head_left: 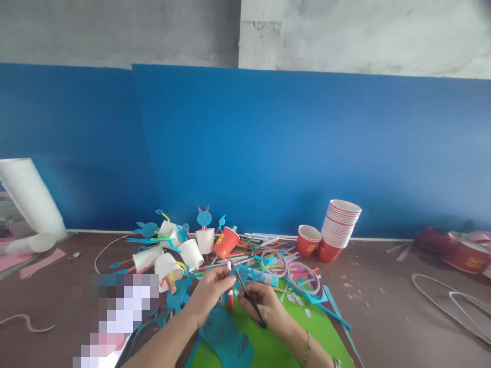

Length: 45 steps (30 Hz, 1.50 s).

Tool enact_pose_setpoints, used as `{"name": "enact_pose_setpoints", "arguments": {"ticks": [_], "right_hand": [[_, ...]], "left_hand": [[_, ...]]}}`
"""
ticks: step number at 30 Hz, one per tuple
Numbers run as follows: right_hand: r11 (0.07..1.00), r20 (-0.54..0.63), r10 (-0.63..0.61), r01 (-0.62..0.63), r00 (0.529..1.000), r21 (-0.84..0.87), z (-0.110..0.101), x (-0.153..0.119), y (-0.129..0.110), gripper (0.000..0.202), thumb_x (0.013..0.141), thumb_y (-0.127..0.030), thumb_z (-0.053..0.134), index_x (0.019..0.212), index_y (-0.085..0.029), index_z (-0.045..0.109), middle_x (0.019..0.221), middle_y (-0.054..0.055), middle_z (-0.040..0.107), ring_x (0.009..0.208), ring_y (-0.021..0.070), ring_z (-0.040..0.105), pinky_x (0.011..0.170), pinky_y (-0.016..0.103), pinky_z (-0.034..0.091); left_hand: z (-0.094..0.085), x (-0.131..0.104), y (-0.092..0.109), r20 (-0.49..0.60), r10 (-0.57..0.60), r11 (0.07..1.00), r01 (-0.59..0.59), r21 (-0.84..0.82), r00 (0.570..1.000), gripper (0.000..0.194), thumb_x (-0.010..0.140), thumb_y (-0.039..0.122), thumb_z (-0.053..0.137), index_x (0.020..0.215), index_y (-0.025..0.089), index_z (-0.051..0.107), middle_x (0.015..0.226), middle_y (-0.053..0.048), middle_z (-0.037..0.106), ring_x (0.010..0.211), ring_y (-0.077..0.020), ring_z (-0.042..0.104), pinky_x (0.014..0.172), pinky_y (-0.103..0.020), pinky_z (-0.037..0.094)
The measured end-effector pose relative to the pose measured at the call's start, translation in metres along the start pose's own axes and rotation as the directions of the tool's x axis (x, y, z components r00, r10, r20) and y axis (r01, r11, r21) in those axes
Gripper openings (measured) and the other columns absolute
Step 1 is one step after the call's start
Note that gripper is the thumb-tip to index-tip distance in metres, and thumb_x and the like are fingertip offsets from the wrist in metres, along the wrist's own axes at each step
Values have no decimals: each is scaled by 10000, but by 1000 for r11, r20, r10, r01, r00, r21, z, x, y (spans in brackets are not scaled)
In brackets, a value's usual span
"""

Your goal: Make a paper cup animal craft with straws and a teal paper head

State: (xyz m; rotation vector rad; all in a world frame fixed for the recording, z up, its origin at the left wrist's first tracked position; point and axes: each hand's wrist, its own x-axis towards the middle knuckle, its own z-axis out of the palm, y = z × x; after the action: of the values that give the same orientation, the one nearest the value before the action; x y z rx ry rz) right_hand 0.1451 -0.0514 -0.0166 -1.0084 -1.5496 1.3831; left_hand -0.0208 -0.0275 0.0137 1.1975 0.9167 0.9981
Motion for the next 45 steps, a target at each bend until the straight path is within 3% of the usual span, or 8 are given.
{"name": "enact_pose_setpoints", "arguments": {"ticks": [8,12,20,27,32,37,45], "right_hand": [[1000,6,30,-30,1000,9,1,1,-1,367,720,-483,709,663,-158,550,485,-77,397,398,43,288,382,192,216],[998,16,36,-37,999,45,1,1,1,430,679,-551,730,687,-155,565,478,-78,409,392,44,298,377,191,227],[998,35,18,-20,999,60,-1,0,0,412,704,-529,724,668,-155,555,486,-83,389,416,41,263,395,195,195],[999,20,32,-32,999,17,-2,0,-2,341,716,-445,718,658,-155,549,490,-79,392,424,43,267,396,192,199],[999,21,38,-38,999,5,-1,0,-5,358,712,-472,711,659,-153,557,483,-79,400,400,39,290,376,183,212],[996,24,79,-80,997,40,2,0,-3,387,691,-517,722,696,-156,583,449,-89,407,354,44,317,352,182,247],[998,33,52,-53,998,40,0,-1,-5,400,706,-513,722,658,-156,548,461,-92,387,378,28,272,363,181,191]], "left_hand": [[-5,6,-12,-41,-23,1000,22,-21,999,314,636,448,729,660,161,602,614,29,574,623,-131,511,633,-252,379],[-6,6,-11,5,-22,1000,22,8,1000,333,642,470,725,698,160,617,629,0,636,641,-155,561,646,-271,412],[-5,1,0,33,-18,1000,18,22,999,286,664,431,715,675,160,622,586,14,618,597,-133,527,638,-262,400],[-7,5,-8,-2,-56,998,56,-15,998,325,616,449,752,681,157,626,588,12,613,595,-128,526,631,-251,393],[-8,7,-10,-32,-61,998,61,-4,998,320,625,457,743,656,166,613,581,26,579,583,-118,498,618,-242,382],[-4,2,-3,24,-2,999,1,33,1000,293,663,446,702,648,166,618,553,36,539,568,-122,466,615,-253,371],[-9,6,-9,36,-4,998,2,55,999,299,668,457,695,663,168,620,564,30,551,576,-130,476,625,-259,375]]}}
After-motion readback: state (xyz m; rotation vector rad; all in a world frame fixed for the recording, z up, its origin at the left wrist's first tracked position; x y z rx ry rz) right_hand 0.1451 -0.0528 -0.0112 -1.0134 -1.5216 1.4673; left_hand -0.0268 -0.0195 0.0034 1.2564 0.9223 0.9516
